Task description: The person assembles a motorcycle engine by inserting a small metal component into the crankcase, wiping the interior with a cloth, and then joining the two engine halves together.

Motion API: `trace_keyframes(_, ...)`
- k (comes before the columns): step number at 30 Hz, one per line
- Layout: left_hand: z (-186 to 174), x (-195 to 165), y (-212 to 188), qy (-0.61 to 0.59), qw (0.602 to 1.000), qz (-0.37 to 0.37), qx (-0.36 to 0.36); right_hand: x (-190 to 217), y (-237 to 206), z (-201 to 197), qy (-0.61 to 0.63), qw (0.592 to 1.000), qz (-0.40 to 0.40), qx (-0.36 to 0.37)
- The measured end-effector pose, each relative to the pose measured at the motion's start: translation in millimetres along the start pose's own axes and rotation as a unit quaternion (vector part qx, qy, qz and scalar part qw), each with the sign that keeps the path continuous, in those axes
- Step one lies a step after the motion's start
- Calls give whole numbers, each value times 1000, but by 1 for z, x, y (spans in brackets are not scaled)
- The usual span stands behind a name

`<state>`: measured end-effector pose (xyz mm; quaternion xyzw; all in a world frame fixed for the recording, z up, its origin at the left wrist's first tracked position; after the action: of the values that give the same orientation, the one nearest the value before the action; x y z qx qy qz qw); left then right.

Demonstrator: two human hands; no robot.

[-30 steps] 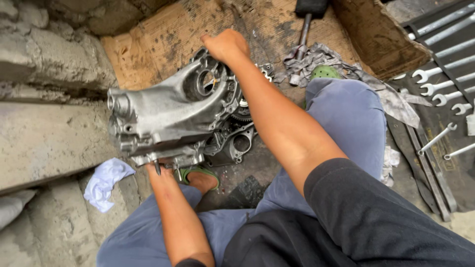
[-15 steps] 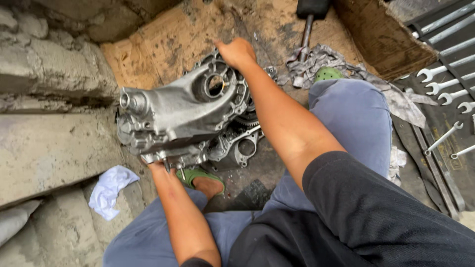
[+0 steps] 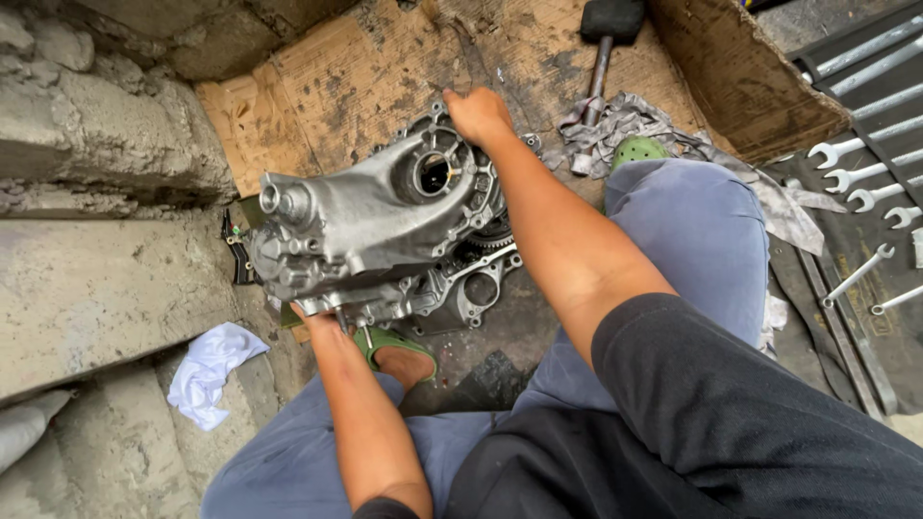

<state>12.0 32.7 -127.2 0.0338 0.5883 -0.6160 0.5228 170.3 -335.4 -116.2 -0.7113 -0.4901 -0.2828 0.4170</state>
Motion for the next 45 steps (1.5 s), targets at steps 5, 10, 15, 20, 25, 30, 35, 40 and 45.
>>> trace_keyframes(5, 1, 12, 6, -3, 1000, -1, 20, -16, 1, 0, 4, 1000, -21, 0)
trace_keyframes(10, -14, 22, 13, -17, 999, 2, 30, -37, 5, 6, -11, 999, -47, -18)
trace_keyframes(15, -26, 34, 17, -31, 999, 5, 37, -56, 1, 7, -11, 998, -68, -14)
trace_keyframes(20, -29, 47, 19, -52, 997, 2, 50, -69, -23, -1, 7, 997, -72, -18)
trace_keyframes(25, -26, 50, 30, -60, 996, 5, 65, -73, -32, -6, 37, 995, -79, -39)
trace_keyframes(30, -14, 49, 35, -68, 995, 13, 68, -75, -30, -7, 94, 993, -51, -41)
trace_keyframes(35, -12, 50, 38, -79, 994, 9, 80, -82, -39, -3, 183, 982, -1, -55)
trace_keyframes(40, -18, 55, 44, -83, 994, 13, 76, -87, -46, 7, 321, 945, 69, -20)
trace_keyframes(45, -22, 65, 48, -80, 994, 12, 73, -101, -40, 15, 335, 937, 91, -20)
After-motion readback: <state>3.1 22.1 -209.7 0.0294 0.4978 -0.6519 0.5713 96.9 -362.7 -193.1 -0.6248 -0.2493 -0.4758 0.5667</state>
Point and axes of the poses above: each hand's wrist, its own y-axis towards the middle knuckle, its own z-axis out of the palm, x = y × z, the point moved 2 cm from there along y, towards the middle knuckle, and after that the axes turned 11 degrees about -z, right-handed, at the moved point
